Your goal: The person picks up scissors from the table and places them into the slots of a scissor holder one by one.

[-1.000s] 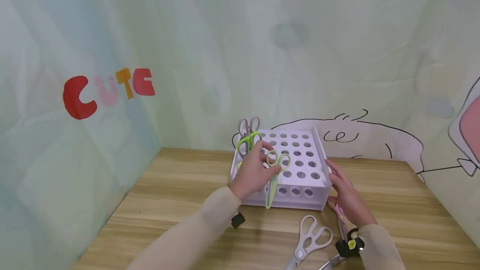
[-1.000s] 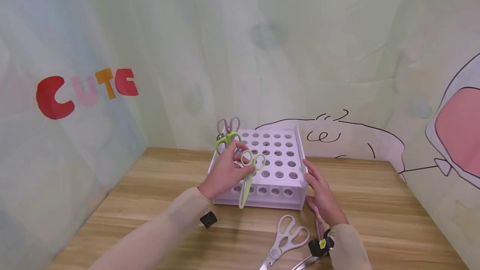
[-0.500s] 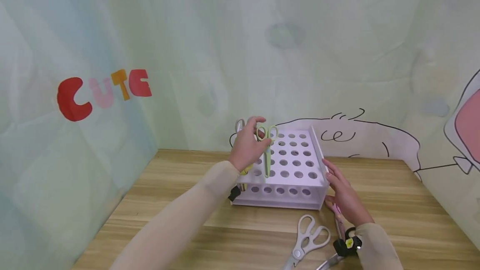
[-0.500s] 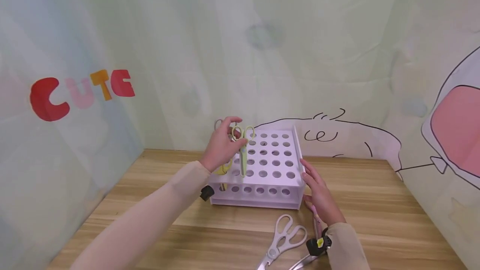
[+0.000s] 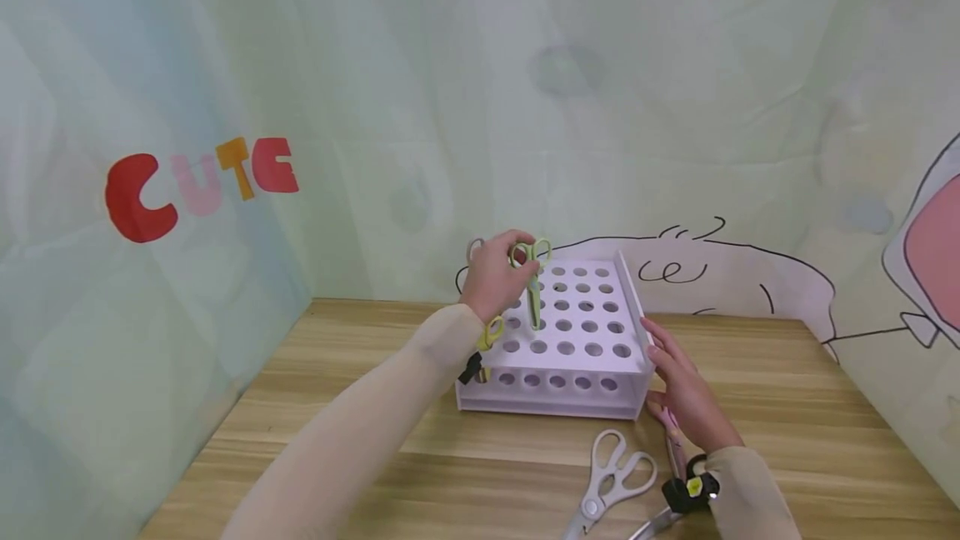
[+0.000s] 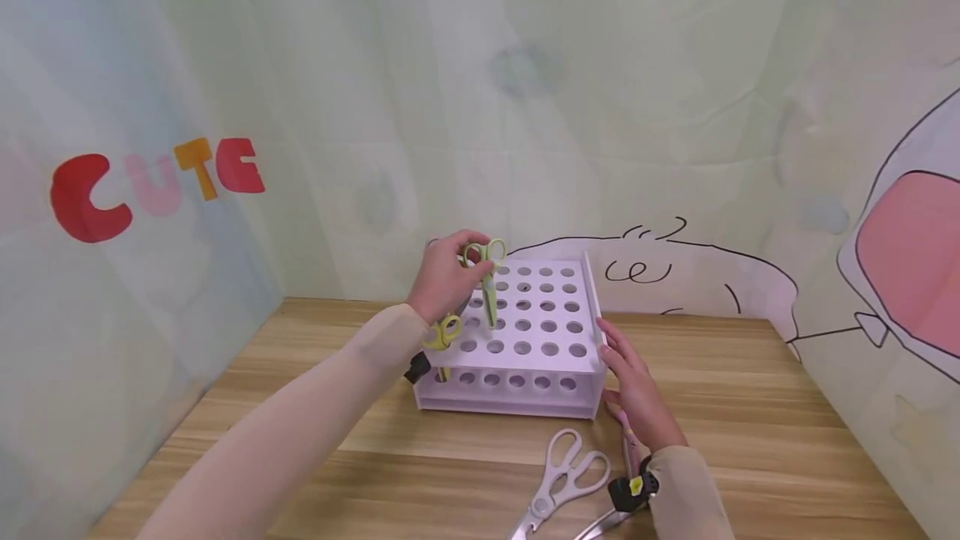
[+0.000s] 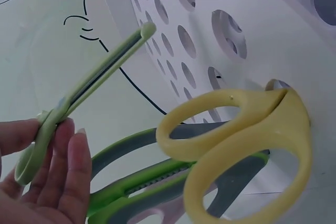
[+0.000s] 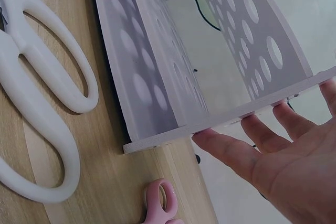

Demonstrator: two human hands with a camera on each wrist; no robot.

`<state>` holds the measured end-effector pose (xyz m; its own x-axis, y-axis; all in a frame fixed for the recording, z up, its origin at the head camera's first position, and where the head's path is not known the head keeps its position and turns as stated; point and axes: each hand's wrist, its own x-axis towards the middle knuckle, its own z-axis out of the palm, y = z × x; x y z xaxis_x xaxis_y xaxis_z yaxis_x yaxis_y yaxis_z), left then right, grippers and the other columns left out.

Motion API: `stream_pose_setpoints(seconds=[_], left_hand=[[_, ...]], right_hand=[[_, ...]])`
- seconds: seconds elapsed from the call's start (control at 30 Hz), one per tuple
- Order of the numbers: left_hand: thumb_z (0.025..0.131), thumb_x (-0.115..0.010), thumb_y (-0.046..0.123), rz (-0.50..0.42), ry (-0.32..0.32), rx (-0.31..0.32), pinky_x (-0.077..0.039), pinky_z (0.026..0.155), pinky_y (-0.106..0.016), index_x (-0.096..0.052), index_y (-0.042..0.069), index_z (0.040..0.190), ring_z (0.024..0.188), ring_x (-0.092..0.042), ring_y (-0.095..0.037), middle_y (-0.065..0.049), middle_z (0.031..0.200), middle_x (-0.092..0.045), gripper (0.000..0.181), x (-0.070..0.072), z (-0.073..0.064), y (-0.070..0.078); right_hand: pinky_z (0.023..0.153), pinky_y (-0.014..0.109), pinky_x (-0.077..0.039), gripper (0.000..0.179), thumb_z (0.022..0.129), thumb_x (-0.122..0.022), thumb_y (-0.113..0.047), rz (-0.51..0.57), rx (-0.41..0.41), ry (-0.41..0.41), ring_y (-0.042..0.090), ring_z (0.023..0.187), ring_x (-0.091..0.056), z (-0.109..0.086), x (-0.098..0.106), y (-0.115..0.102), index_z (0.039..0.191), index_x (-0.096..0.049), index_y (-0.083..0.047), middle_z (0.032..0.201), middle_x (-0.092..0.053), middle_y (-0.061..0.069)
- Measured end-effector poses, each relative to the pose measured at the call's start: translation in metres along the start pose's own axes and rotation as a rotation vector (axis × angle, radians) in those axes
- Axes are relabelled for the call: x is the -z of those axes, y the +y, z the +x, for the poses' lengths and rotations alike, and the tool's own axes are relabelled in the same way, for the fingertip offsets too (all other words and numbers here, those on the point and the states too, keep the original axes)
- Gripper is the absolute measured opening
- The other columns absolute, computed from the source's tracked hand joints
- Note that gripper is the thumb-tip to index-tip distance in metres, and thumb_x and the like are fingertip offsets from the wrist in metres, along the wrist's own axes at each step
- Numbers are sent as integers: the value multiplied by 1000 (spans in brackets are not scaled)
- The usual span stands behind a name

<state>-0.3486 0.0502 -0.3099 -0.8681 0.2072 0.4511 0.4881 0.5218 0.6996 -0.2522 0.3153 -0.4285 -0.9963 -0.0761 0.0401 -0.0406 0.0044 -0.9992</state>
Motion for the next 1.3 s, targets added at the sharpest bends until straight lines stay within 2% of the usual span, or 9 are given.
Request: stream_pose_setpoints(seconds=[0.23,0.53,1.0,1.13,1.3], left_hand=[[90,-73,16,83,-17,20,-52,75,-30,-71,11,113,83,-62,-13,-1,91,-69,24,-6,-3,1],[92,-71,17,143,-26,34,-54,77,-32,-70,11,113,84,-66,-13,-3,96,-73,22,-12,-8,2],[91,-70,15,305,-112,-14,-53,73,-31,-71,10,106,79,-62,-16,-4,97,-73,16,-27,-16,-8],[90,-69,14,377,-125,-30,-53,74,-34,-73,10,102,80,-64,-20,-4,94,-73,13,-30,-16,-9],[93,-68,16,444,-158,-22,-56,75,-37,-74,9,105,85,-69,-25,-6,98,-74,16,-32,-18,-10]], right_hand=[[104,72,-27,56,109,-32,-36,-5,-6,6,44,146,-11,0,0,-1,159,-14,-19,164,-6,16],[104,71,-29,56,109,-32,-35,-3,4,12,42,145,-14,0,-1,0,159,-14,-18,163,-7,14],[104,72,-28,55,110,-30,-33,1,-5,6,42,146,-12,-1,-1,0,160,-12,-18,164,-6,14],[105,71,-28,56,110,-31,-34,3,-3,4,42,146,-11,0,-1,0,160,-12,-18,164,-6,14],[105,71,-29,56,109,-31,-35,-9,-3,1,41,146,-11,1,-1,0,160,-12,-19,164,-6,13]])
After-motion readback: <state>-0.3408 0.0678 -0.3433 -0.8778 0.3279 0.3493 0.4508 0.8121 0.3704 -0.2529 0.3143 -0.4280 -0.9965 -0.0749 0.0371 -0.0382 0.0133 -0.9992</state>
